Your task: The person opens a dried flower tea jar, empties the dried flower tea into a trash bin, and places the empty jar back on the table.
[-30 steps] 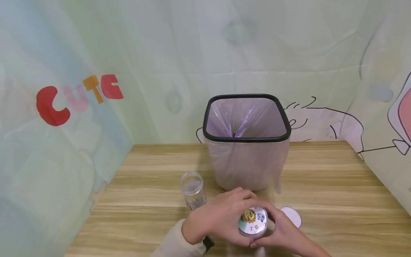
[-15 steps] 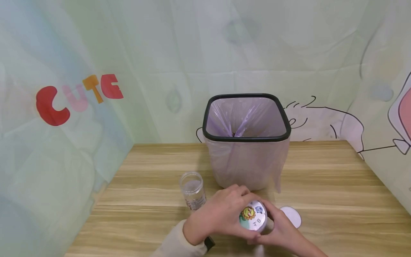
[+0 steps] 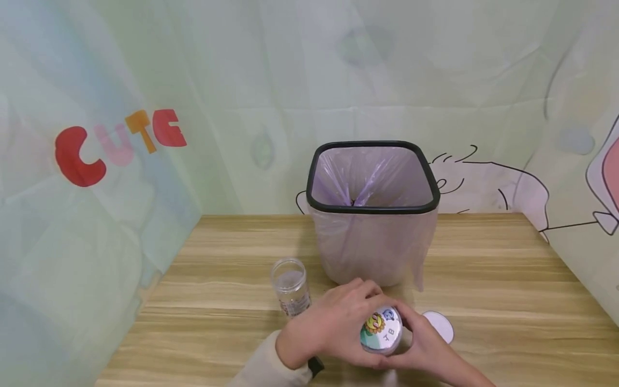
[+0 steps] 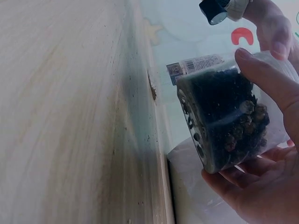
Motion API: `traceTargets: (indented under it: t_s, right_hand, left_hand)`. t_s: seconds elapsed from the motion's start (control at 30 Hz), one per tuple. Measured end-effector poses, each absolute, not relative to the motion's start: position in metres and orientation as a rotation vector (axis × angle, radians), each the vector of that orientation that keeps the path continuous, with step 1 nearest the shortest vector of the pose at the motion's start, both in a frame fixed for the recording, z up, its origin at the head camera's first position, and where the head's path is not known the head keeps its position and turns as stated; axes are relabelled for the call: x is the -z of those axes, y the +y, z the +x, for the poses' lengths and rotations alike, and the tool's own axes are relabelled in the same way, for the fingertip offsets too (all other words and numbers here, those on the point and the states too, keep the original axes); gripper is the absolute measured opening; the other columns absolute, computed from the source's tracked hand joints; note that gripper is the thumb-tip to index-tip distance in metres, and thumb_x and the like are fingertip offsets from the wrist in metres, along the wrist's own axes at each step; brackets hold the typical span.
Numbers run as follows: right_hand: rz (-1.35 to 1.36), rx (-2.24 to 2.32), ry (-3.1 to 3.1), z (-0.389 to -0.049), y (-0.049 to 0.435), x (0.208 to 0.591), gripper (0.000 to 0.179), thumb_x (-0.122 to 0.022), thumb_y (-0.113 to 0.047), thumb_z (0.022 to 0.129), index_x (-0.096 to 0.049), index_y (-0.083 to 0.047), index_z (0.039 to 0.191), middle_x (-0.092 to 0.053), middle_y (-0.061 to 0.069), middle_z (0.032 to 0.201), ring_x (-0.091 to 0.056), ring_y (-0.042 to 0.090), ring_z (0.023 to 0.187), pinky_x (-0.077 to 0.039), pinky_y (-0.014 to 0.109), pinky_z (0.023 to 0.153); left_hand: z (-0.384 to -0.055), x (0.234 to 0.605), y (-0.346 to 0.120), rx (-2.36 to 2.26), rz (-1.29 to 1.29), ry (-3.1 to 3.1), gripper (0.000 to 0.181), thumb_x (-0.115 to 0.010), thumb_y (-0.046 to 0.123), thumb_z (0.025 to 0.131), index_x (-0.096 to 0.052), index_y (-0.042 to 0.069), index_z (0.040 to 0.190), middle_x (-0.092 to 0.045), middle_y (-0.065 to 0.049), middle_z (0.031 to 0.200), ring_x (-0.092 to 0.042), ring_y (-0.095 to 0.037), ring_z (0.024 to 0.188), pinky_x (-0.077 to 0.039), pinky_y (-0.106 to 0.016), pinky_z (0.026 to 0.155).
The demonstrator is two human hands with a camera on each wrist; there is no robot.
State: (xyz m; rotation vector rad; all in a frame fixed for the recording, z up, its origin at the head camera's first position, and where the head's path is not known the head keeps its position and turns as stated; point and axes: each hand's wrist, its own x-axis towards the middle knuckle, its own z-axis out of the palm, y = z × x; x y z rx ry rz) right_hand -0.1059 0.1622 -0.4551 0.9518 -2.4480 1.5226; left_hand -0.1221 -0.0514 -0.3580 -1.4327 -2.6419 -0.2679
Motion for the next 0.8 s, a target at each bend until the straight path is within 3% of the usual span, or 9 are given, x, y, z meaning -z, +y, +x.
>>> traceTargets:
  t_s: [0.33, 0.57, 0.8]
  right_hand:
    - [0.985, -1.616, -2.545, -0.1063, 0.1650, 0.4579, 0.094, -0.095, -0.034, 0.064, -0.047, -0.011, 0.141, -0.062, -0.001, 0.131, -0.057, 0.013, 0.119, -0.044, 0.026, 0.100]
    - [0.975, -1.613, -2.573, -0.1051, 0.1648, 0.4559, 0.095, -0.094, -0.037, 0.065, -0.045, -0.017, 0.144, -0.060, -0.002, 0.133, -0.056, 0.014, 0.121, -0.041, 0.026, 0.101]
    - [0.984, -1.578, -2.514, -0.1050, 0.1619, 0.4555, 0.092, -0.095, -0.033, 0.065, -0.048, -0.014, 0.142, -0.061, -0.003, 0.131, -0.058, 0.012, 0.117, -0.046, 0.027, 0.098]
  left_hand:
    - [-0.1222, 0.3535, -0.0558, 0.314, -1.476, -2.771, 0.085, -0.084, 0.060, 0.067, -0.053, 0.028, 0.140, -0.051, 0.008, 0.109, -0.045, -0.004, 0.093, -0.037, -0.011, 0.073]
    - [-0.1203, 0.3559, -0.0559, 0.295, -1.441, -2.740, 0.085, -0.081, 0.068, 0.066, -0.055, 0.031, 0.138, -0.049, 0.008, 0.103, -0.044, -0.004, 0.089, -0.035, -0.010, 0.068]
    - [-0.1195, 0.3581, -0.0545, 0.280, -1.369, -2.743, 0.081, -0.079, 0.070, 0.065, -0.058, 0.033, 0.134, -0.044, 0.007, 0.097, -0.041, -0.004, 0.083, -0.034, -0.011, 0.062]
